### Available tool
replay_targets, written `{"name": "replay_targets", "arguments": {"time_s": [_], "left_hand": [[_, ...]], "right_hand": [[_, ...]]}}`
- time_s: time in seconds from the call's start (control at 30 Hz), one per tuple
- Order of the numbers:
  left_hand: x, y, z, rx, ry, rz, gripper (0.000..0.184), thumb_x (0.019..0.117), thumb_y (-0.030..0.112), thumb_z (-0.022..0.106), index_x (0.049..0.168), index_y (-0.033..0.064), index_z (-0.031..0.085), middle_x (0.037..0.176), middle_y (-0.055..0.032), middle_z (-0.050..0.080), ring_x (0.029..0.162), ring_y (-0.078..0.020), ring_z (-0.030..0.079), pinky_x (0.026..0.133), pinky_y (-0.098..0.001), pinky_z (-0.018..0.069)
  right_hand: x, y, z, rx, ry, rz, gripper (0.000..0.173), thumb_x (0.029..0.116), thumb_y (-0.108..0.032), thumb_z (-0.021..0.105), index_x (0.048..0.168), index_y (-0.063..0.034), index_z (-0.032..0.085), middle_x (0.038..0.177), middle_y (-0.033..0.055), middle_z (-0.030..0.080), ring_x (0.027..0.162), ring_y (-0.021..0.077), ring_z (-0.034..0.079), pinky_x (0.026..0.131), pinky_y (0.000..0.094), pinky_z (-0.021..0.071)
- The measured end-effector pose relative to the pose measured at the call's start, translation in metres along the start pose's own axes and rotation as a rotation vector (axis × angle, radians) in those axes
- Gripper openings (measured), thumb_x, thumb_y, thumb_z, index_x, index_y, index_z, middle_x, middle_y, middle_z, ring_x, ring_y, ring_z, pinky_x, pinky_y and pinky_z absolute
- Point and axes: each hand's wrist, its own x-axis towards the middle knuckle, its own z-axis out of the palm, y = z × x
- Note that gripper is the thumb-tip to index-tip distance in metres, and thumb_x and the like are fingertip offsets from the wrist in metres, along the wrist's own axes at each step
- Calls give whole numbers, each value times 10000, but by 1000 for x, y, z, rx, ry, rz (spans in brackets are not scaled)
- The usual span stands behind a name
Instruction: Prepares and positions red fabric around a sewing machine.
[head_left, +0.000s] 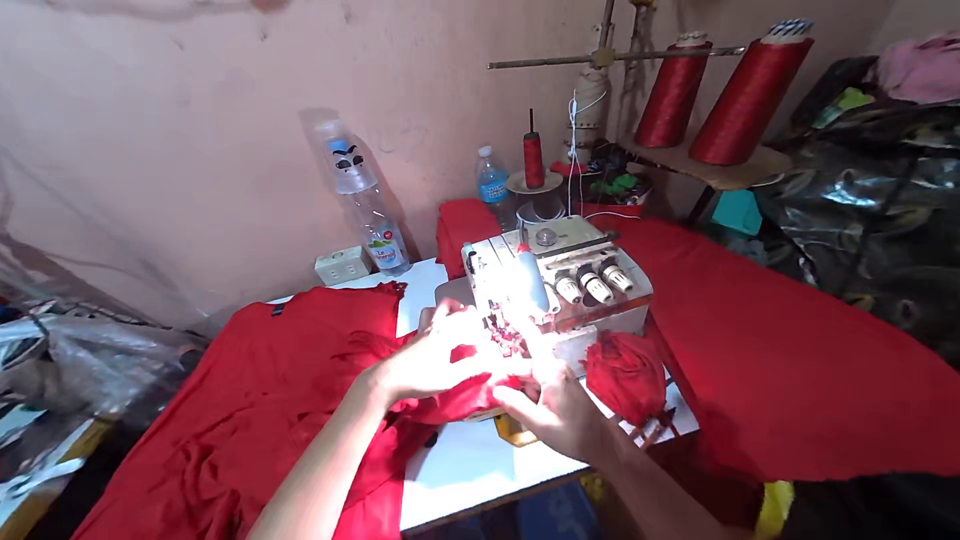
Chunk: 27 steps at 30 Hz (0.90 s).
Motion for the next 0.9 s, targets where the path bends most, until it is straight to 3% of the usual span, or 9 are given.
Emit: {"name": "replay_targets", "arguments": {"time_s": [0.07, 0.1, 0.23, 0.37, 0.5, 0.63, 0.7, 0.77, 0.9], "left_hand": [[-7, 8, 6, -143, 51, -58, 420, 890, 268, 721, 1198, -12, 668, 1221, -92, 644, 1165, -86, 568, 1024, -262, 453], [-8, 7, 10, -179, 22, -66, 416, 887, 227, 699, 1213, -24, 642, 1196, -85, 640, 1135, -68, 582, 1018, -250, 464], [17, -27, 23, 60, -3, 0, 278, 916, 275, 632, 997, 37, 750, 1073, -118, 694, 1180, -318, 553, 1047, -599, 328], [10, -25, 13, 60, 168, -18, 292, 913, 301, 640, 976, 38, 750, 1031, -102, 681, 1126, -267, 556, 1017, -517, 337], [-18, 21, 32, 93, 195, 188, 281, 944, 316, 619, 1041, 97, 766, 1078, -75, 723, 1117, -220, 630, 979, -481, 448], [-20, 35, 61, 391, 209, 276, 311, 906, 228, 545, 1084, 80, 753, 1159, -119, 730, 1190, -311, 649, 1003, -570, 470], [-3, 24, 49, 553, 204, 124, 269, 935, 256, 578, 1051, 83, 748, 1085, -146, 720, 1119, -393, 647, 858, -641, 475], [11, 4, 30, 504, 150, -66, 292, 957, 224, 614, 1137, 22, 726, 1224, -222, 671, 1232, -507, 553, 947, -729, 403], [9, -23, 4, 121, 199, -36, 293, 950, 302, 648, 957, 35, 769, 1180, -101, 685, 1239, -259, 518, 1064, -441, 383]], "right_hand": [[-10, 3, 0, -33, 45, -14, 614, 880, -136, 678, 1381, 139, 453, 897, 65, 763, 712, 56, 702, 649, 239, 584], [-17, 3, 2, -20, 93, -42, 668, 850, -120, 701, 1410, 118, 424, 892, 60, 762, 693, 40, 692, 630, 217, 579], [-44, 19, 11, 66, 188, -129, 658, 864, -97, 716, 1451, -49, 424, 1074, 71, 662, 953, 17, 654, 871, 150, 545], [-36, 34, 11, 17, 216, -28, 632, 846, -158, 730, 1383, 75, 491, 1021, 123, 672, 863, 36, 652, 787, 160, 548], [-19, 43, 6, 77, 186, -6, 275, 794, -87, 685, 1022, 68, 683, 1257, 178, 625, 986, 15, 618, 824, 136, 513], [-18, 38, -5, 265, 50, 34, 630, 766, -20, 722, 1345, 96, 501, 940, 18, 675, 810, -26, 635, 740, 136, 548], [-17, 42, -7, 248, 36, 38, 622, 781, -40, 723, 1341, 97, 490, 885, -3, 686, 786, -34, 624, 732, 131, 527], [-14, 46, -5, 224, 42, 20, 553, 794, -80, 725, 1285, 74, 522, 903, -20, 686, 772, -61, 591, 691, 103, 487], [-5, 43, -4, 109, 58, 24, 324, 849, -231, 743, 1059, 11, 691, 1001, 37, 697, 807, -45, 577, 696, 114, 467]]}}
